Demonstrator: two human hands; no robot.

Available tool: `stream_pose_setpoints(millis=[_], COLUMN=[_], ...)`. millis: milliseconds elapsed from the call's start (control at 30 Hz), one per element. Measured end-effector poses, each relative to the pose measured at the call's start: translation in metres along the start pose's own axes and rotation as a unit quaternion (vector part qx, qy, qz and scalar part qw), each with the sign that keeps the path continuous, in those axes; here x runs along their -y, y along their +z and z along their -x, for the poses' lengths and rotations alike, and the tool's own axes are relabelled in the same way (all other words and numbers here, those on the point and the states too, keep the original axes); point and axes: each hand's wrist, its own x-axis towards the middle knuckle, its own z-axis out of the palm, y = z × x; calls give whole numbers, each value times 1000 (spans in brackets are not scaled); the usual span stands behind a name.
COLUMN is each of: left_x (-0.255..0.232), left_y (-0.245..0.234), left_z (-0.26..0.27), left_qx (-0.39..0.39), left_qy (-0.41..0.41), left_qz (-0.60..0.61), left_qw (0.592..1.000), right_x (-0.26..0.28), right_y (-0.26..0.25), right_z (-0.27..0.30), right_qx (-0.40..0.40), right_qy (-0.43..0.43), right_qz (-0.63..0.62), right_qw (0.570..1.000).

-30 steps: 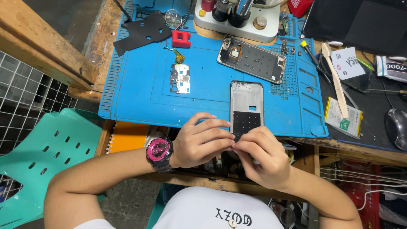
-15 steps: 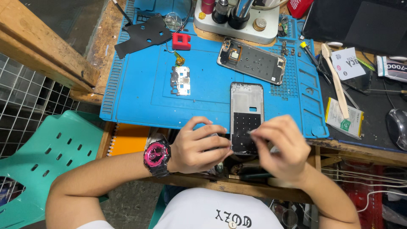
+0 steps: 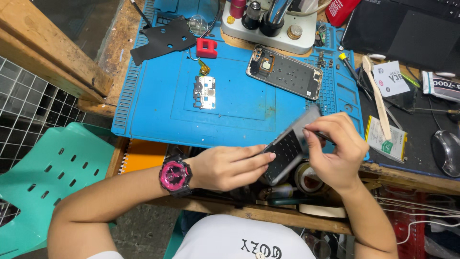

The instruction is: The person uses a metal tool to scrape and clean the surface of a disassembled smartphone back cover on a blue workbench. They repeatedly scrape the surface, occasionally lifting the cover to inspect the progress, while various tools and electronic components remain scattered on the desk.

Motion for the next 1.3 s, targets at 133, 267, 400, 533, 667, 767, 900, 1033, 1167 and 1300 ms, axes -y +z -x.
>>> stream_pose_setpoints(millis=[133,267,400,533,667,767,900,1033,1167,1300], left_x=[10,19,23,30,39,48,50,50,59,62], left_y=[1,2,-3,-6,-6,-1,10,16,20,16], left_z=[-5,-8,-11,-18,-29,-38,-49,-46,-42,-42], left_qx=[49,101,129,165,198,212,201,202,200,220], left_qy=[-34,-24,-62,-40,50,120,210,234,238,220], left_qz=[28,-76,-113,-165,-285,-303,-325,-296,-261,-228], left_qw=[998,992,983,972,936,922,900,904,914,923], right_x=[-4,-2,2,1,0,3,5,3,0,6], right_y=[-4,-3,-2,4,6,5,5,6,10,11], right_z=[1,1,-1,-4,-3,0,6,12,15,12], right_qx=[-4,11,42,69,79,75,74,83,91,89], right_qy=[13,17,22,21,23,23,45,30,26,54], right_qz=[8,20,40,38,39,38,43,47,55,74], right_qw=[1000,1000,998,997,996,996,995,995,994,992])
